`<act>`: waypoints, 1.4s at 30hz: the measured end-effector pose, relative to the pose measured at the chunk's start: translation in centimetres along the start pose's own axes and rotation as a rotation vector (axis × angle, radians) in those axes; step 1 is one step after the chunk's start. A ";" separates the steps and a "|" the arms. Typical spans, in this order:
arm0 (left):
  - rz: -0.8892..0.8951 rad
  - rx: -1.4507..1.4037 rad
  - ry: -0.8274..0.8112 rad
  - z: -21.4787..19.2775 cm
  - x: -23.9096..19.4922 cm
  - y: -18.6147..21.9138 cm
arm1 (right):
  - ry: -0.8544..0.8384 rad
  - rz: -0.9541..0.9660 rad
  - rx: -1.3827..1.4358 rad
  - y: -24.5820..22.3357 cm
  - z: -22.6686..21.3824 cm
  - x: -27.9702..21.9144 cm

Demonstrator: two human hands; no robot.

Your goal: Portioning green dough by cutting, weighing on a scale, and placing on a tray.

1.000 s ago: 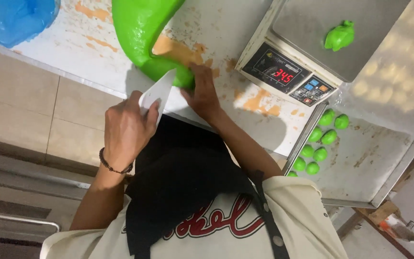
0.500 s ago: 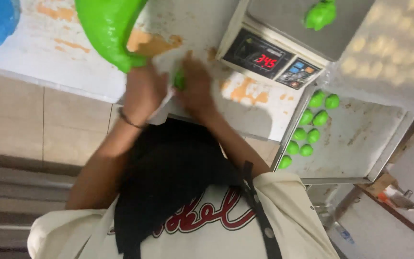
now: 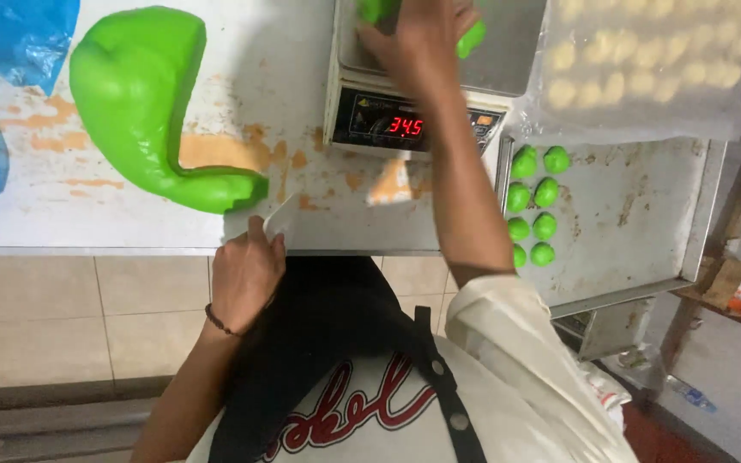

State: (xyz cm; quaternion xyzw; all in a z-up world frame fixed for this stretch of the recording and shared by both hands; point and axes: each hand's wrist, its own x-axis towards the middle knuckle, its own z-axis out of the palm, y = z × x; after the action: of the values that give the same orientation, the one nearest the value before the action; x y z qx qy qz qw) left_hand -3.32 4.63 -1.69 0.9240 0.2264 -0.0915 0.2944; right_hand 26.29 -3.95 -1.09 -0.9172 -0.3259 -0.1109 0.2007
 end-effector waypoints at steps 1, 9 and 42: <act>0.013 0.032 0.029 -0.3 -0.1 0.0 | -0.330 0.098 0.024 -0.3 -1.9 1.3; -0.108 0.050 0.215 -2.8 -2.5 -2.7 | -0.061 -0.155 0.205 2.3 -3.3 -3.4; -0.184 0.001 0.089 -3.7 -0.8 -0.6 | -0.354 -0.314 -0.005 -5.8 9.7 -20.2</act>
State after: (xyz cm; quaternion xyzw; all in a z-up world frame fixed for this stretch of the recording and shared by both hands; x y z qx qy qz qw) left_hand -4.18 6.97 1.20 0.9026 0.3230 -0.0770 0.2741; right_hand 7.88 -6.81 -14.78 -0.8608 -0.4945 0.0210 0.1185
